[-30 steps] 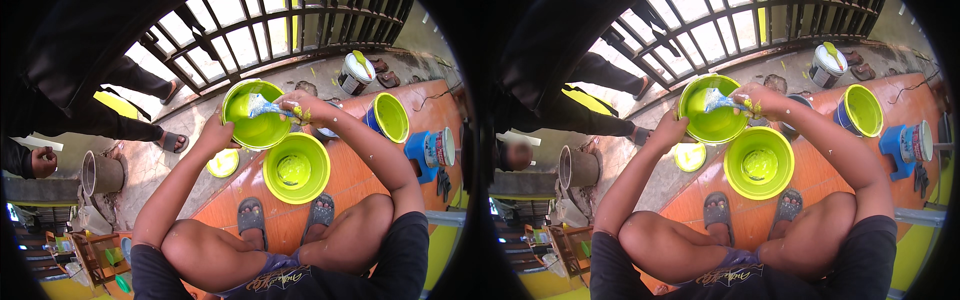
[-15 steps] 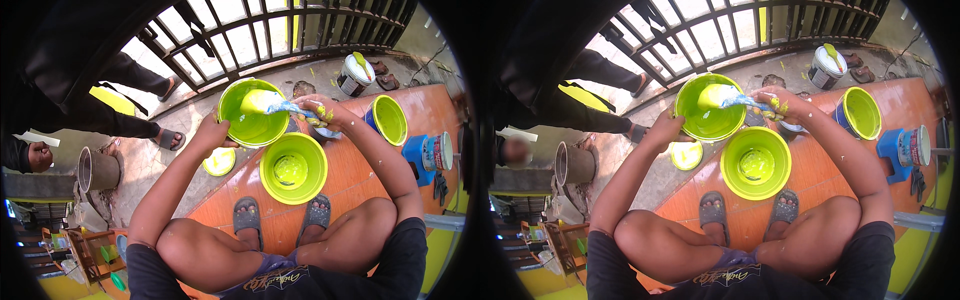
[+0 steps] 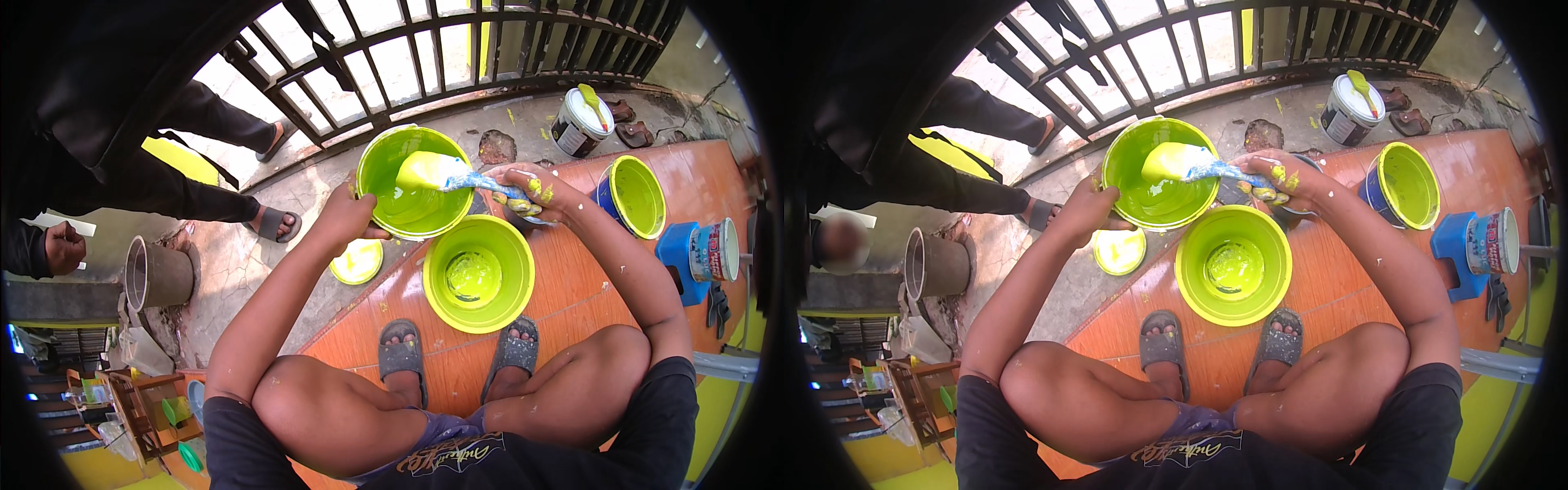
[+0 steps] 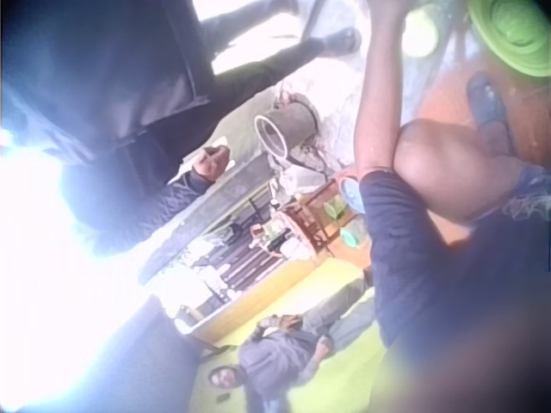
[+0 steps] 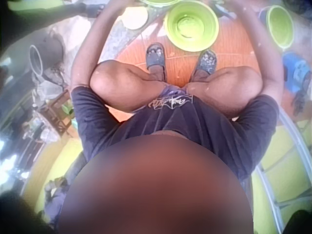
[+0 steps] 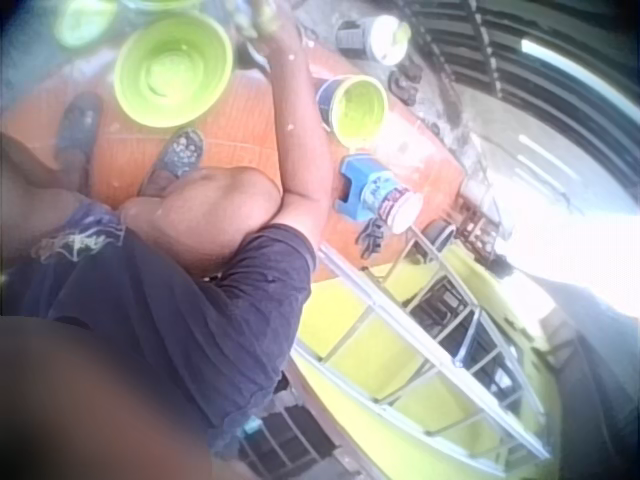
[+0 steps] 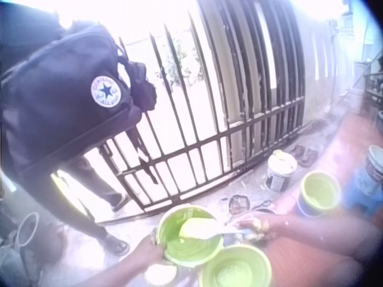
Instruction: The person sits on the floor and mixes green paint in a bucket using a brush, then stands and carries the bucket and brush to another area. They continue stirring the paint while walking and briefly fill the bucket with water from a tap before resuming mixing.
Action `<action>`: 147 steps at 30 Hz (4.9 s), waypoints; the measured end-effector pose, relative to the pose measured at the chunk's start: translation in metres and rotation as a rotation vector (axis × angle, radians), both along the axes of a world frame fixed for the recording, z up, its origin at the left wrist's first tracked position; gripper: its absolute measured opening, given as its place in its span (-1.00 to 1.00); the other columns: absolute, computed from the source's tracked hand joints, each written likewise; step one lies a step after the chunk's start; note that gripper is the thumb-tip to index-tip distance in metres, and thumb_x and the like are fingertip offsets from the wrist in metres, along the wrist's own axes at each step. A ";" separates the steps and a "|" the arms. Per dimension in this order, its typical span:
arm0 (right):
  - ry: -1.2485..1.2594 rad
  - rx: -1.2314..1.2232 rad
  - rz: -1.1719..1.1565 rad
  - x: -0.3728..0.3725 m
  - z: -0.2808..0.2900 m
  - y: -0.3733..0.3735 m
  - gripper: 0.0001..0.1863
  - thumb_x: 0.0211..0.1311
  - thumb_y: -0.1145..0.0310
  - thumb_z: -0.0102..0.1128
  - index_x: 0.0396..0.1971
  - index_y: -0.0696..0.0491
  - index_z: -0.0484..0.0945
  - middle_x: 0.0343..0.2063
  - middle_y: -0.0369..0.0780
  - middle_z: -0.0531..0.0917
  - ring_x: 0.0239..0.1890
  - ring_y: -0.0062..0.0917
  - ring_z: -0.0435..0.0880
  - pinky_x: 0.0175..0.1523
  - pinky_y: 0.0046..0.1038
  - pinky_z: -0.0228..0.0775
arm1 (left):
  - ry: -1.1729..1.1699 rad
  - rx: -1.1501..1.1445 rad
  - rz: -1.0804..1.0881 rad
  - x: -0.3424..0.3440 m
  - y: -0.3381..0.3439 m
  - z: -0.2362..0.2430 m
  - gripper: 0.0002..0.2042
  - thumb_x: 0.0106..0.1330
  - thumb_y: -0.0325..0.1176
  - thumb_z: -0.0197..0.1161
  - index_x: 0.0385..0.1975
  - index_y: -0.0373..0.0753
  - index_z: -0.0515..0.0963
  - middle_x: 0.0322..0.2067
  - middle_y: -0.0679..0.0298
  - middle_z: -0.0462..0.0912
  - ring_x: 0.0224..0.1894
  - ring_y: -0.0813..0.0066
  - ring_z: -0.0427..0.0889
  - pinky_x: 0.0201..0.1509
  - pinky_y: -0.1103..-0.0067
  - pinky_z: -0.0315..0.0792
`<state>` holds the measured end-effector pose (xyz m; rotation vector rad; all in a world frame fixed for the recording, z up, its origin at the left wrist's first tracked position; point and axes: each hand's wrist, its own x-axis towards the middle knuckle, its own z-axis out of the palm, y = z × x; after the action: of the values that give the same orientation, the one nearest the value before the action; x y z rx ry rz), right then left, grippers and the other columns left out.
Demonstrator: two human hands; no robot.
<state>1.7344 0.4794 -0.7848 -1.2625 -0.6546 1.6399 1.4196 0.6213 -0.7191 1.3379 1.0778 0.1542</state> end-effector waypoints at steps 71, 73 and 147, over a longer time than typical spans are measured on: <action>-0.709 -0.071 0.808 0.009 0.022 -0.080 -0.58 0.24 0.29 0.23 0.03 0.22 0.64 -0.25 -0.12 0.73 -0.25 -0.49 0.67 -0.16 -0.47 0.47 | 0.048 0.026 0.020 -0.007 0.009 -0.031 -0.48 0.42 -0.54 -0.04 0.40 -0.29 0.18 0.06 -0.03 0.57 -0.17 0.17 0.77 -0.26 0.47 0.80; -1.060 -0.045 0.963 -0.025 0.010 -0.073 -0.62 0.25 0.32 0.22 -0.01 0.22 0.65 -0.18 0.01 0.73 -0.14 -0.36 0.73 -0.09 -0.33 0.52 | 0.027 0.038 0.036 -0.007 0.008 -0.030 -0.55 0.42 -0.51 -0.05 0.32 -0.33 0.24 -0.02 -0.03 0.62 -0.28 0.21 0.78 -0.36 0.54 0.77; -1.541 0.167 1.078 -0.080 -0.084 -0.042 -0.78 0.07 0.45 0.23 -0.27 0.14 0.72 -0.25 0.04 0.70 -0.20 -0.09 0.76 -0.15 -0.15 0.62 | -0.039 0.122 0.063 -0.026 -0.003 -0.026 -0.41 0.37 -0.53 -0.05 0.42 -0.26 0.06 0.04 -0.06 0.53 -0.24 0.21 0.76 -0.35 0.47 0.78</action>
<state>1.6541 0.4374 -0.8685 -2.0816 -2.6636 0.8813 1.3936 0.6183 -0.7454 1.4045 1.0922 0.2963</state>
